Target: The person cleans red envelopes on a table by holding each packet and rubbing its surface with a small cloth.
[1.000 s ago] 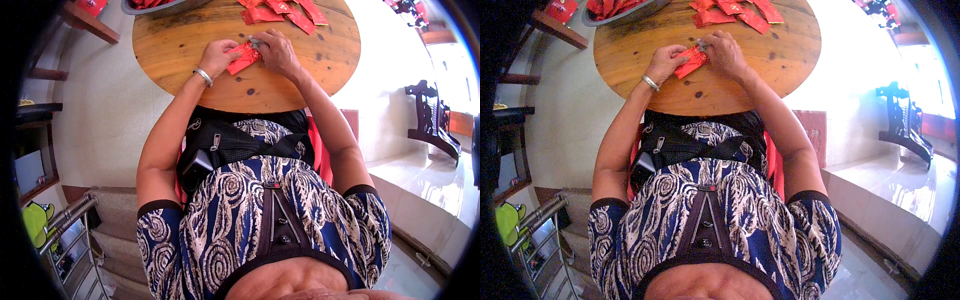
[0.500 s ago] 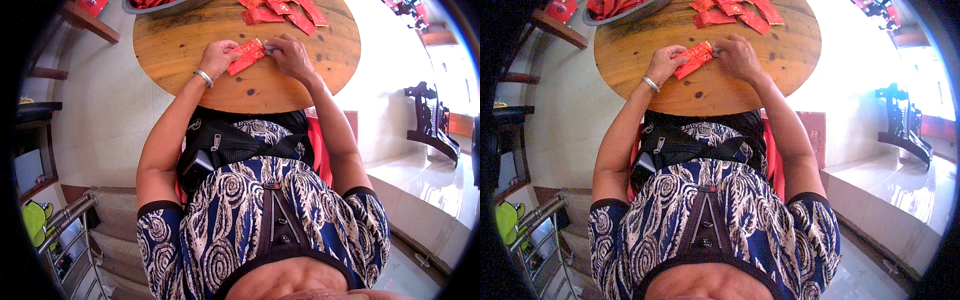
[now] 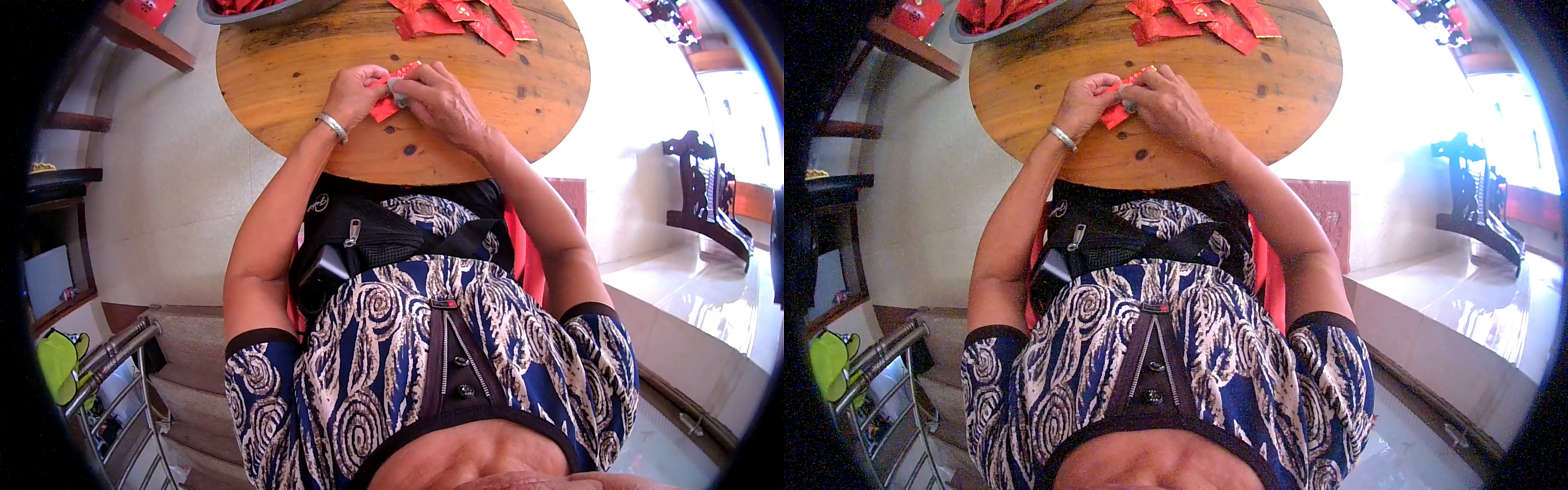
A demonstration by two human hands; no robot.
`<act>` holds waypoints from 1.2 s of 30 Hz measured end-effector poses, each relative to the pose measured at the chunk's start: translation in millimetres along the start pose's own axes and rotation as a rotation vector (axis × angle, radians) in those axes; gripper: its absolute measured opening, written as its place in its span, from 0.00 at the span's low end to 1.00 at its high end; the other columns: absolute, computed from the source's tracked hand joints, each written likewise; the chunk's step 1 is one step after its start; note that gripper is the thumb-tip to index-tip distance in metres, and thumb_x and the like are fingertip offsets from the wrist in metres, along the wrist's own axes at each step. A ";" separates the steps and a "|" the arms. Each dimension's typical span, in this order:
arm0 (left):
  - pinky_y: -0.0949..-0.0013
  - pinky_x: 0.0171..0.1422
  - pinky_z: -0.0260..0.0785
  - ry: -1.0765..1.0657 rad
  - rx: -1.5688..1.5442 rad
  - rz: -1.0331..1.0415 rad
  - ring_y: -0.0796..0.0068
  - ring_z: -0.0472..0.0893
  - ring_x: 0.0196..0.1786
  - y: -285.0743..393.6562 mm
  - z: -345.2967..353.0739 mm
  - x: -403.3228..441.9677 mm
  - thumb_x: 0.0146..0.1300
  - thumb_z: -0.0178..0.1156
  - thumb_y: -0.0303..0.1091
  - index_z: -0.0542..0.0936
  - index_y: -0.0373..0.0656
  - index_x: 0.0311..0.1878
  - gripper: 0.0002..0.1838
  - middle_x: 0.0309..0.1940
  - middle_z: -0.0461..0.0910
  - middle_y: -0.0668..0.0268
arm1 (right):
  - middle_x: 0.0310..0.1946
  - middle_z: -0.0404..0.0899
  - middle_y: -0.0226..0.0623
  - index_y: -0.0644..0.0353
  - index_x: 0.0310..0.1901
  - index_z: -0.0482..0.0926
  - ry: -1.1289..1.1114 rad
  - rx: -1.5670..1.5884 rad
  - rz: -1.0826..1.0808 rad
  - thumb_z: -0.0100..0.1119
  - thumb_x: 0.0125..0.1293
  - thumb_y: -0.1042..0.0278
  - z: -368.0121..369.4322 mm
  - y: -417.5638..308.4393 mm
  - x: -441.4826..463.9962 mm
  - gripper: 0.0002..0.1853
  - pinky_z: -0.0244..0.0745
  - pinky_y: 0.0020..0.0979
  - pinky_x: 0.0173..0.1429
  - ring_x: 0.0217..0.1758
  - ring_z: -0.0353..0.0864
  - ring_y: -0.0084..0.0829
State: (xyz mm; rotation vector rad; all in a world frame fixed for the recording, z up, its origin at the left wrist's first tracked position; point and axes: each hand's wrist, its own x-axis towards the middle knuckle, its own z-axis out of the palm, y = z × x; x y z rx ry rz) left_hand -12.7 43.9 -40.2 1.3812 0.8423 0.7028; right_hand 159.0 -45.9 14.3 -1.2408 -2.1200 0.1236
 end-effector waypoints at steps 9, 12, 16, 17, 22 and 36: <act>0.78 0.38 0.74 0.029 0.078 0.017 0.84 0.80 0.33 1.0 0.8 -1.8 0.61 0.64 0.24 0.81 0.34 0.44 0.09 0.34 0.85 0.67 | 0.37 0.75 0.45 0.56 0.43 0.82 0.065 -0.026 0.172 0.57 0.56 0.74 1.6 34.8 -7.0 0.12 0.73 0.42 0.52 0.46 0.75 0.48; 0.78 0.38 0.74 0.032 0.074 0.015 0.84 0.80 0.32 1.8 1.7 -2.0 0.60 0.64 0.24 0.81 0.34 0.44 0.09 0.34 0.85 0.67 | 0.38 0.75 0.45 0.57 0.43 0.81 0.027 -0.054 0.200 0.57 0.56 0.73 -1.6 41.1 -10.4 0.12 0.73 0.43 0.52 0.47 0.75 0.48; 0.78 0.37 0.74 0.041 0.073 0.012 0.84 0.80 0.32 3.3 1.9 -3.6 0.60 0.64 0.24 0.81 0.34 0.43 0.08 0.34 0.85 0.67 | 0.38 0.75 0.44 0.57 0.43 0.81 -0.009 -0.072 0.167 0.58 0.57 0.72 -7.5 44.9 -12.5 0.12 0.73 0.43 0.52 0.47 0.75 0.48; 0.78 0.37 0.74 0.041 0.074 0.012 0.84 0.80 0.32 3.8 2.1 -3.9 0.60 0.64 0.24 0.81 0.34 0.43 0.08 0.34 0.85 0.67 | 0.38 0.75 0.44 0.57 0.43 0.81 -0.009 -0.072 0.167 0.58 0.57 0.72 -8.0 45.2 -13.5 0.12 0.73 0.43 0.52 0.47 0.75 0.48; 0.78 0.37 0.73 0.039 0.054 0.003 0.84 0.80 0.32 3.1 1.8 -3.2 0.60 0.64 0.23 0.81 0.34 0.43 0.08 0.33 0.84 0.67 | 0.38 0.76 0.40 0.53 0.40 0.81 -0.030 -0.186 0.135 0.57 0.56 0.70 -19.5 35.9 -11.8 0.09 0.74 0.43 0.50 0.46 0.76 0.45; 0.79 0.49 0.73 -0.027 -0.270 0.128 0.83 0.80 0.43 27.1 0.7 -13.6 0.65 0.59 0.22 0.78 0.35 0.50 0.11 0.43 0.83 0.67 | 0.38 0.78 0.41 0.57 0.44 0.83 0.200 -0.105 0.244 0.63 0.53 0.61 -44.7 41.0 -9.2 0.17 0.73 0.40 0.52 0.45 0.77 0.43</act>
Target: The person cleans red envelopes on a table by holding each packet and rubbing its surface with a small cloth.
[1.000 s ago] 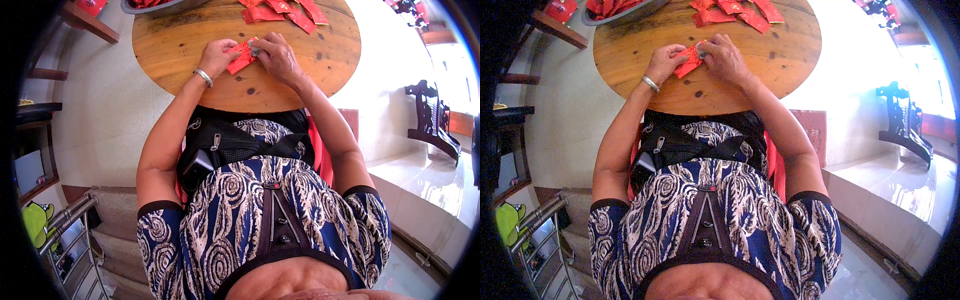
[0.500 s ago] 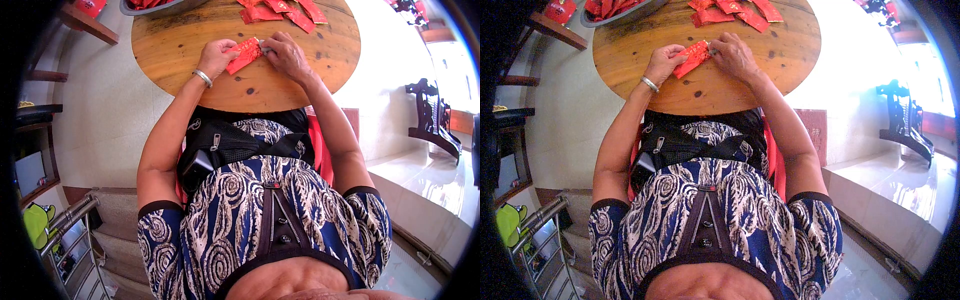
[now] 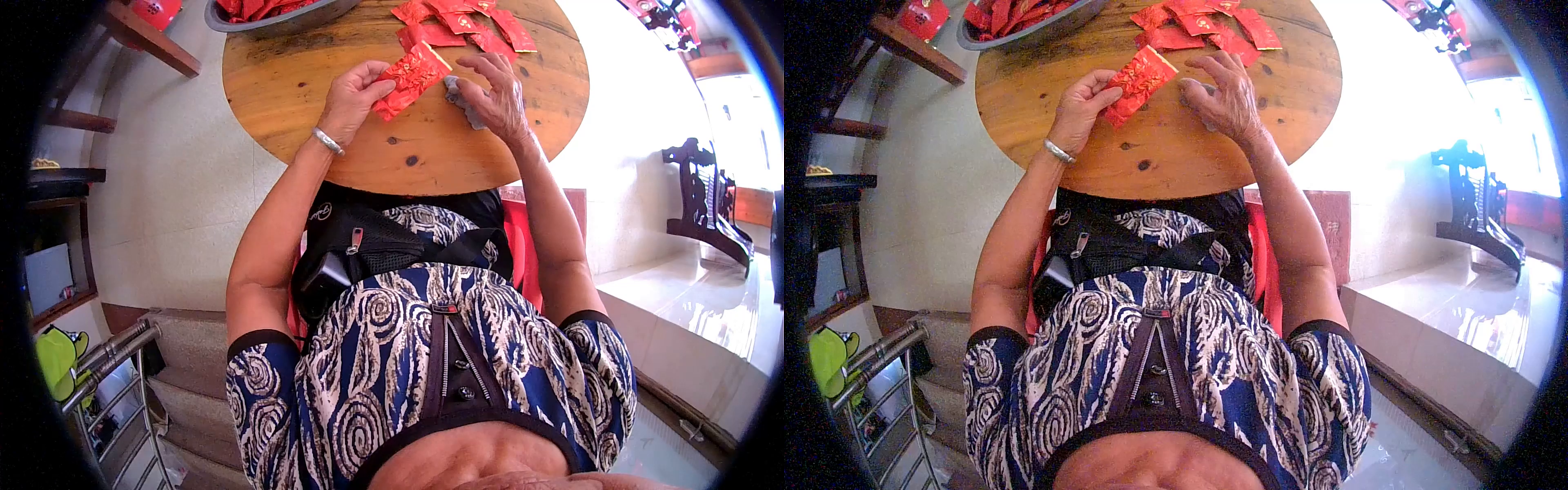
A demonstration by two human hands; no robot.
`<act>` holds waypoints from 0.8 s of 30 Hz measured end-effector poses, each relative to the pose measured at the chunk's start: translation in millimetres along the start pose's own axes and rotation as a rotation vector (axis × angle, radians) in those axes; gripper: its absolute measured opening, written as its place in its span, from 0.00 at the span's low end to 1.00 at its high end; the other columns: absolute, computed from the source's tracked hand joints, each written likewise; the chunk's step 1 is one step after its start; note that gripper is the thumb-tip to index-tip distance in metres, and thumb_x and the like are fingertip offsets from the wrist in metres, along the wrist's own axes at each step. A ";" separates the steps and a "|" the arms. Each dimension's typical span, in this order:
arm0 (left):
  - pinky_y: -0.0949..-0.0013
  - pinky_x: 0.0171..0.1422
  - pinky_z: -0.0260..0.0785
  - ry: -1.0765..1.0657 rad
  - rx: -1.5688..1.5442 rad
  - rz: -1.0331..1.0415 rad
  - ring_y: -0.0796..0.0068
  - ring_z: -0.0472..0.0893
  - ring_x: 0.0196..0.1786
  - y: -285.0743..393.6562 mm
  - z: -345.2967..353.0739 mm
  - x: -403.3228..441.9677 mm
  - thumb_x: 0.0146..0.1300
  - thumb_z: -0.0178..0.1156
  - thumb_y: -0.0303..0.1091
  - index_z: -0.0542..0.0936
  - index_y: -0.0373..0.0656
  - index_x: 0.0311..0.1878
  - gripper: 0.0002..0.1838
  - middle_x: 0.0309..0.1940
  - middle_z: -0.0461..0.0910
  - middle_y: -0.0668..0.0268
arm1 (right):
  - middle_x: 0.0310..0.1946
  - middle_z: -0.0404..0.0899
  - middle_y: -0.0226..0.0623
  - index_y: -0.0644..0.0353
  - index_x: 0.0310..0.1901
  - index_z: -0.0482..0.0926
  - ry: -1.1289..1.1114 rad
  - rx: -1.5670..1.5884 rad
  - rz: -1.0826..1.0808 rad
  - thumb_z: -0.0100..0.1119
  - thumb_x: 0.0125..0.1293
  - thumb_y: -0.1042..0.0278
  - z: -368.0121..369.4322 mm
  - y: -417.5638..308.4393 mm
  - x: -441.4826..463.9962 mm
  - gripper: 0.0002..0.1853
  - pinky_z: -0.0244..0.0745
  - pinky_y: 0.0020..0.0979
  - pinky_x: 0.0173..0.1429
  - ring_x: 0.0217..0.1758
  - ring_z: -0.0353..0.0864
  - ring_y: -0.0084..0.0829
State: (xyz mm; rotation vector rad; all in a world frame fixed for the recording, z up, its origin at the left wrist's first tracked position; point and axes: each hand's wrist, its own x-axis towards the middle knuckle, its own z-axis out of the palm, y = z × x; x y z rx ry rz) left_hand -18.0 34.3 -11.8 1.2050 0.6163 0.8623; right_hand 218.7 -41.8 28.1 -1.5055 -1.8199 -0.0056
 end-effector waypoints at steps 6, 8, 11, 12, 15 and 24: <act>0.77 0.52 0.73 -0.085 -0.095 0.075 0.83 0.80 0.45 2.7 7.0 -1.4 0.67 0.57 0.23 0.78 0.37 0.50 0.10 0.44 0.82 0.68 | 0.31 0.78 0.33 0.61 0.45 0.82 -0.121 0.462 0.211 0.69 0.57 0.61 11.6 -35.5 -0.5 0.17 0.74 0.28 0.37 0.31 0.78 0.25; 0.77 0.53 0.73 -0.106 -0.090 0.090 0.83 0.80 0.46 4.7 10.8 -4.0 0.67 0.57 0.24 0.78 0.38 0.51 0.10 0.44 0.82 0.68 | 0.29 0.79 0.35 0.62 0.45 0.82 -0.143 0.708 0.288 0.68 0.60 0.63 20.3 -43.8 -7.1 0.15 0.73 0.26 0.33 0.27 0.77 0.22; 0.77 0.52 0.73 -0.088 -0.094 0.065 0.83 0.79 0.46 6.6 16.5 -5.8 0.68 0.57 0.24 0.78 0.38 0.50 0.09 0.44 0.82 0.68 | 0.28 0.80 0.37 0.61 0.47 0.81 -0.078 0.500 0.197 0.66 0.61 0.65 27.1 -47.3 -7.2 0.14 0.73 0.27 0.31 0.25 0.78 0.22; 0.76 0.52 0.74 -0.033 -0.033 0.110 0.82 0.80 0.46 5.8 18.9 -5.7 0.68 0.57 0.25 0.77 0.39 0.51 0.10 0.44 0.82 0.69 | 0.31 0.79 0.40 0.61 0.47 0.81 -0.088 0.380 0.186 0.64 0.61 0.67 15.7 -58.6 -3.6 0.13 0.75 0.30 0.34 0.27 0.80 0.29; 0.75 0.49 0.74 0.102 0.064 0.171 0.81 0.80 0.43 -0.2 17.7 -2.3 0.67 0.58 0.26 0.77 0.40 0.52 0.11 0.40 0.81 0.70 | 0.34 0.78 0.41 0.60 0.47 0.80 0.025 0.137 0.038 0.63 0.59 0.70 14.4 -56.6 -4.4 0.13 0.76 0.35 0.37 0.31 0.81 0.37; 0.73 0.36 0.76 0.042 0.041 -0.242 0.76 0.81 0.35 18.7 20.6 -14.1 0.64 0.63 0.52 0.79 0.39 0.44 0.22 0.34 0.80 0.65 | 0.38 0.73 0.40 0.56 0.48 0.80 0.001 -0.131 -0.132 0.63 0.49 0.78 33.8 -31.1 -9.8 0.21 0.74 0.39 0.47 0.44 0.75 0.44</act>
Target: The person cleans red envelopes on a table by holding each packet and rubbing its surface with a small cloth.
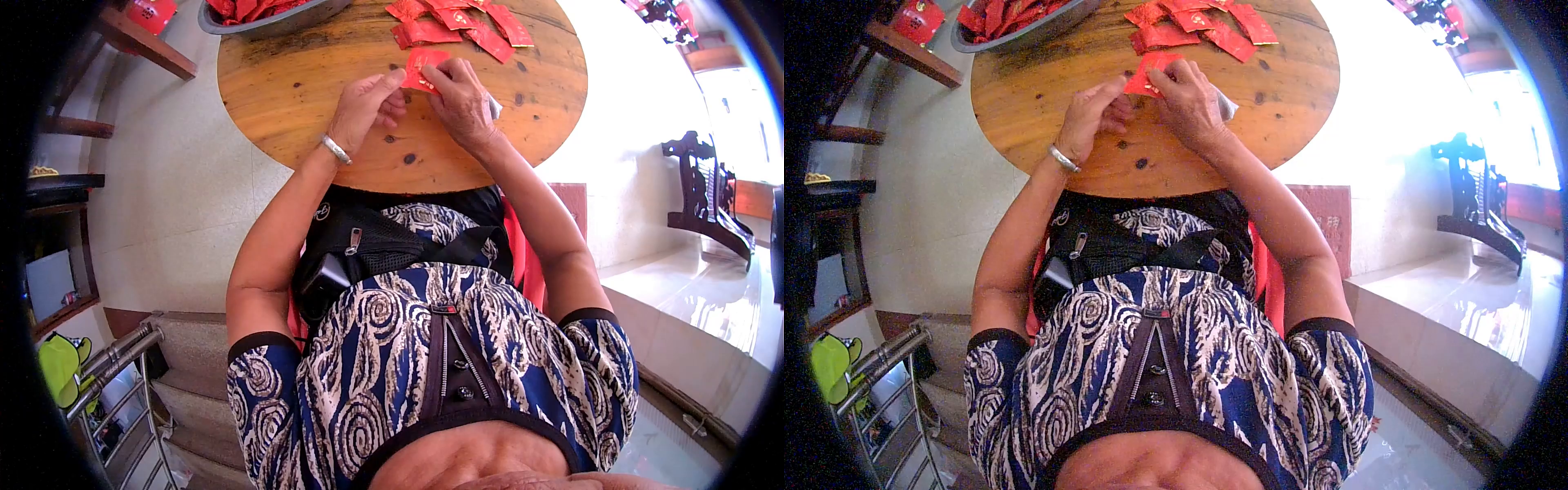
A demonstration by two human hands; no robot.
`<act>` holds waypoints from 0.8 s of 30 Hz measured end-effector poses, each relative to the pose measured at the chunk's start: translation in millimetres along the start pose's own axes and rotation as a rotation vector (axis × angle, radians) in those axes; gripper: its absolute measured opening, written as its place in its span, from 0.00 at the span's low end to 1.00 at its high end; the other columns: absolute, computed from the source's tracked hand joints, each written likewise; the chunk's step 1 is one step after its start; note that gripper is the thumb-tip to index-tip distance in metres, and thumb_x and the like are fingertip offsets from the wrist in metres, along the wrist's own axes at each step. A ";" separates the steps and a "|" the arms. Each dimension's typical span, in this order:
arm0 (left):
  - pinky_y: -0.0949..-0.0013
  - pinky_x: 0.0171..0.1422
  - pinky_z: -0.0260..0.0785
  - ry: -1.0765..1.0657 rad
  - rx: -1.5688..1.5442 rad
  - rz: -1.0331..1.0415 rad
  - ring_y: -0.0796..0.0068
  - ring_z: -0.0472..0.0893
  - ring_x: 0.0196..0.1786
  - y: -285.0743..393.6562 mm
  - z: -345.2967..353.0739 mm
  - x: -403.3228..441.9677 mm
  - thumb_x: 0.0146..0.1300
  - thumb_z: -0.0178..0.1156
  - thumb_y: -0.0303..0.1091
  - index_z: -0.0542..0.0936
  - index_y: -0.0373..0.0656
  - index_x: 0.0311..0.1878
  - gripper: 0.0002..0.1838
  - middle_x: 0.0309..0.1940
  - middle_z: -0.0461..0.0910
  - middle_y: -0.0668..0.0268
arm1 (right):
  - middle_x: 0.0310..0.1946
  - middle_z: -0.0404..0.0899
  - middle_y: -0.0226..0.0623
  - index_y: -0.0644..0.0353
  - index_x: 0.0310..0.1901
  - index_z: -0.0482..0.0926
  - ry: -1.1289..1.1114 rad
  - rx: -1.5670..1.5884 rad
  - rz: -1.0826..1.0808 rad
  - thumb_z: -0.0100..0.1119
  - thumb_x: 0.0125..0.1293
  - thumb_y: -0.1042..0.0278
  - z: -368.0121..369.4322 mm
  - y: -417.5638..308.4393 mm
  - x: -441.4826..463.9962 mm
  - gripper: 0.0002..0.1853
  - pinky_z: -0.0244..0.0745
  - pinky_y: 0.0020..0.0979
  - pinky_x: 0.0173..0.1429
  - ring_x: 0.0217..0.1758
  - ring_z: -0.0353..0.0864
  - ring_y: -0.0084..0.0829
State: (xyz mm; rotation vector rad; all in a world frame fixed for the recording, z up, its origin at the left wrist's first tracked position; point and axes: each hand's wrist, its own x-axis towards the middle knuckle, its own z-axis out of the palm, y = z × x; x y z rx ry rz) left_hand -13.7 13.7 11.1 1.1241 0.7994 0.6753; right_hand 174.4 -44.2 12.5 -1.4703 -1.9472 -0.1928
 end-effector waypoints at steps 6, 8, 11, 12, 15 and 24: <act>0.71 0.35 0.79 -0.016 -0.006 -0.203 0.72 0.84 0.37 -4.4 -6.8 1.9 0.61 0.65 0.53 0.80 0.38 0.45 0.24 0.35 0.81 0.61 | 0.36 0.72 0.37 0.54 0.46 0.80 -0.045 -0.125 -0.068 0.65 0.48 0.73 12.9 2.7 -2.7 0.20 0.72 0.39 0.45 0.43 0.74 0.40; 0.71 0.34 0.80 -0.047 -0.030 -0.211 0.73 0.85 0.37 -6.4 -8.3 2.1 0.62 0.64 0.51 0.80 0.39 0.46 0.22 0.34 0.82 0.63 | 0.36 0.73 0.37 0.53 0.46 0.80 -0.093 -0.169 -0.060 0.66 0.48 0.72 17.5 0.4 -4.7 0.19 0.72 0.39 0.45 0.43 0.74 0.40; 0.72 0.32 0.80 -0.050 -0.083 -0.274 0.74 0.85 0.34 -13.2 -9.4 4.5 0.63 0.64 0.47 0.80 0.40 0.45 0.19 0.34 0.82 0.63 | 0.37 0.73 0.35 0.51 0.46 0.80 -0.136 -0.188 -0.064 0.66 0.48 0.69 17.3 -2.9 -4.9 0.20 0.71 0.38 0.46 0.44 0.74 0.39; 0.73 0.31 0.79 -0.025 -0.103 -0.276 0.74 0.84 0.34 -13.8 -11.0 6.4 0.65 0.62 0.43 0.79 0.39 0.45 0.16 0.35 0.82 0.63 | 0.38 0.74 0.35 0.51 0.47 0.80 -0.129 -0.163 -0.072 0.67 0.47 0.69 14.0 -6.7 -3.0 0.20 0.70 0.38 0.46 0.44 0.74 0.39; 0.74 0.29 0.79 0.019 -0.081 -0.252 0.74 0.84 0.33 -15.9 -14.8 10.0 0.66 0.60 0.40 0.79 0.39 0.43 0.13 0.34 0.82 0.63 | 0.42 0.75 0.35 0.52 0.48 0.80 -0.133 -0.125 -0.093 0.68 0.47 0.67 -6.5 -8.4 3.5 0.22 0.70 0.39 0.49 0.47 0.74 0.40; 0.75 0.25 0.78 0.082 0.097 -0.197 0.76 0.84 0.29 -14.4 -14.0 9.9 0.69 0.56 0.41 0.78 0.41 0.43 0.12 0.32 0.82 0.64 | 0.43 0.75 0.44 0.53 0.50 0.79 -0.314 0.010 0.187 0.63 0.51 0.66 -32.7 40.5 -3.9 0.21 0.72 0.44 0.57 0.53 0.74 0.49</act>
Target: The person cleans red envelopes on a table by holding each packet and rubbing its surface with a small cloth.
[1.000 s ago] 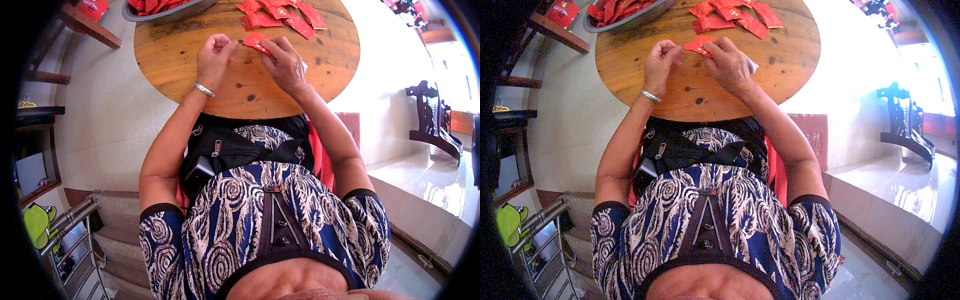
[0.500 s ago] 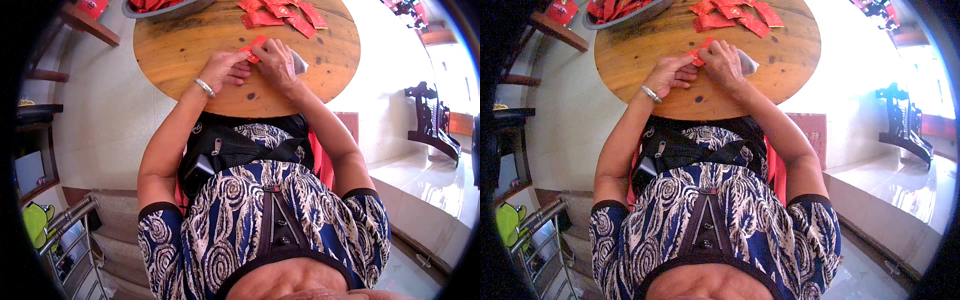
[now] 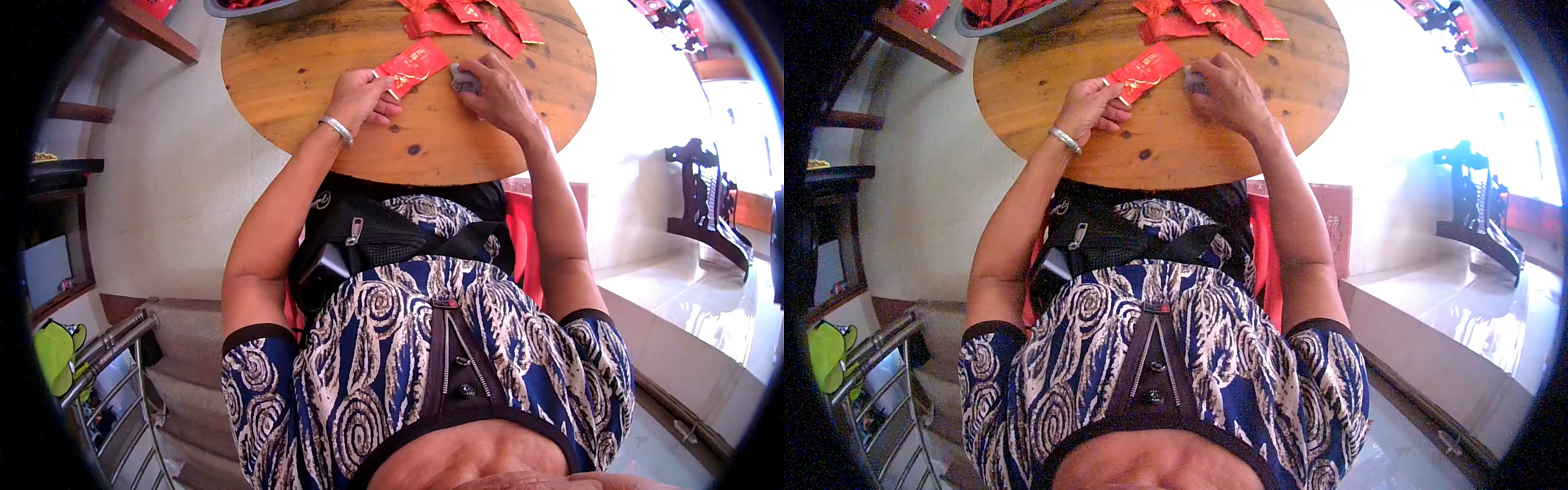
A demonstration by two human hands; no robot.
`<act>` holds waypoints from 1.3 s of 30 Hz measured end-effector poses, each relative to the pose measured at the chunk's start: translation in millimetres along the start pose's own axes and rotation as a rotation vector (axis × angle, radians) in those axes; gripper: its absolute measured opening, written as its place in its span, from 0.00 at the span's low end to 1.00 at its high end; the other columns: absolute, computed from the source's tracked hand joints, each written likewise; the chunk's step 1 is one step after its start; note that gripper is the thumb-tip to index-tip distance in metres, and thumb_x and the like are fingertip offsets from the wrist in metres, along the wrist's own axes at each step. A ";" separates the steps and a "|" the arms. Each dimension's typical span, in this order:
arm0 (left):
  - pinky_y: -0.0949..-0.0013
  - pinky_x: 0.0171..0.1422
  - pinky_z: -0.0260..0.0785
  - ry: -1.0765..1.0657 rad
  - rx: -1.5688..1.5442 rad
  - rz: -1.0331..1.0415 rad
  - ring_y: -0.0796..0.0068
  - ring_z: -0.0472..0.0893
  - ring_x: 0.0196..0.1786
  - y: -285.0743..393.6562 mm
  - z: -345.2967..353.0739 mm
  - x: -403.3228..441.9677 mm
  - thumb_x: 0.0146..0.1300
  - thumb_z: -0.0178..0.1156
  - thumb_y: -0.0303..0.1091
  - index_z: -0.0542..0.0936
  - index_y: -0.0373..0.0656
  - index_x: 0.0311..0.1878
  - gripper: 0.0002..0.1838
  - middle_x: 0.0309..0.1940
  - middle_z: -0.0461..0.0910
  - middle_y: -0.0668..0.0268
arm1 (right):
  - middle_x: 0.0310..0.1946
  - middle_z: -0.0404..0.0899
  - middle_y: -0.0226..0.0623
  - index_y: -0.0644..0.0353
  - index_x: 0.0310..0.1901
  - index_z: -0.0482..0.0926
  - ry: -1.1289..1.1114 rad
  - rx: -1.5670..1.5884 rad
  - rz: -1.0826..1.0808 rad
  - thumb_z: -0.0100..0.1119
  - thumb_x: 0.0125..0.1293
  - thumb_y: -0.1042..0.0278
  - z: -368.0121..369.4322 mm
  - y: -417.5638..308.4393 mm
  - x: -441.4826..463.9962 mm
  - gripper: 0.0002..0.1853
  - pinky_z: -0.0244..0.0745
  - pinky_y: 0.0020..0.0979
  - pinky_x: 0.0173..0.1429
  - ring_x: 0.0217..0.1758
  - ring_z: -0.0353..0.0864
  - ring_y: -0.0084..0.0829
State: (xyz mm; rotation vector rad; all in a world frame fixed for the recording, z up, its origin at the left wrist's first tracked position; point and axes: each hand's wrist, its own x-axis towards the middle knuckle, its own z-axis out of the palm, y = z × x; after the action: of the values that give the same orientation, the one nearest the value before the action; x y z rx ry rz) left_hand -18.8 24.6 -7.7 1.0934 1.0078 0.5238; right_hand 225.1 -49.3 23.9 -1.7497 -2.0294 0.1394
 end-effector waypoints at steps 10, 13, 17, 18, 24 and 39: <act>0.76 0.22 0.77 -0.014 0.090 -0.011 0.77 0.84 0.27 -0.5 1.8 1.4 0.70 0.55 0.39 0.77 0.38 0.43 0.12 0.31 0.82 0.63 | 0.35 0.79 0.47 0.60 0.45 0.82 0.096 0.312 0.156 0.60 0.55 0.69 -12.7 -23.7 5.4 0.14 0.77 0.41 0.45 0.37 0.82 0.46; 0.77 0.23 0.77 -0.017 0.130 -0.022 0.77 0.83 0.27 -1.0 2.8 3.9 0.70 0.55 0.39 0.78 0.38 0.43 0.12 0.31 0.82 0.63 | 0.35 0.79 0.46 0.59 0.44 0.82 0.103 0.457 0.140 0.59 0.59 0.69 -15.5 -48.7 5.1 0.12 0.77 0.38 0.42 0.36 0.82 0.42; 0.77 0.23 0.76 -0.012 0.093 -0.017 0.77 0.83 0.26 -1.4 2.5 2.3 0.70 0.56 0.39 0.78 0.38 0.41 0.13 0.30 0.82 0.63 | 0.36 0.78 0.45 0.59 0.44 0.82 0.369 0.318 0.039 0.59 0.62 0.69 -9.1 -38.0 12.4 0.10 0.77 0.38 0.42 0.36 0.81 0.43; 0.77 0.23 0.76 -0.022 0.123 -0.015 0.77 0.83 0.26 0.5 3.1 0.7 0.70 0.56 0.40 0.79 0.38 0.40 0.13 0.29 0.83 0.63 | 0.36 0.78 0.46 0.58 0.45 0.82 0.410 0.315 0.049 0.59 0.62 0.69 -9.2 -37.6 13.5 0.10 0.76 0.38 0.44 0.37 0.81 0.44; 0.76 0.24 0.76 -0.086 0.165 -0.021 0.76 0.83 0.26 1.0 11.1 -1.8 0.71 0.54 0.41 0.79 0.40 0.40 0.13 0.29 0.83 0.64 | 0.45 0.74 0.48 0.58 0.49 0.78 0.230 0.451 -0.098 0.57 0.60 0.74 35.3 -54.3 8.4 0.15 0.75 0.41 0.50 0.48 0.76 0.48; 0.75 0.25 0.77 -0.048 0.159 -0.034 0.75 0.84 0.27 -2.6 13.5 1.7 0.70 0.56 0.39 0.79 0.39 0.40 0.12 0.30 0.83 0.63 | 0.39 0.74 0.43 0.53 0.42 0.82 0.293 0.049 -0.060 0.57 0.60 0.69 61.9 -29.2 8.7 0.09 0.73 0.44 0.47 0.45 0.74 0.46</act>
State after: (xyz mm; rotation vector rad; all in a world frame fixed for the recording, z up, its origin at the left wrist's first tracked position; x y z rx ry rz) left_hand -6.5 18.4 -9.4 1.2220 1.0379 0.3934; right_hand 173.0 -33.2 -18.3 -1.5746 -1.8471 -0.0817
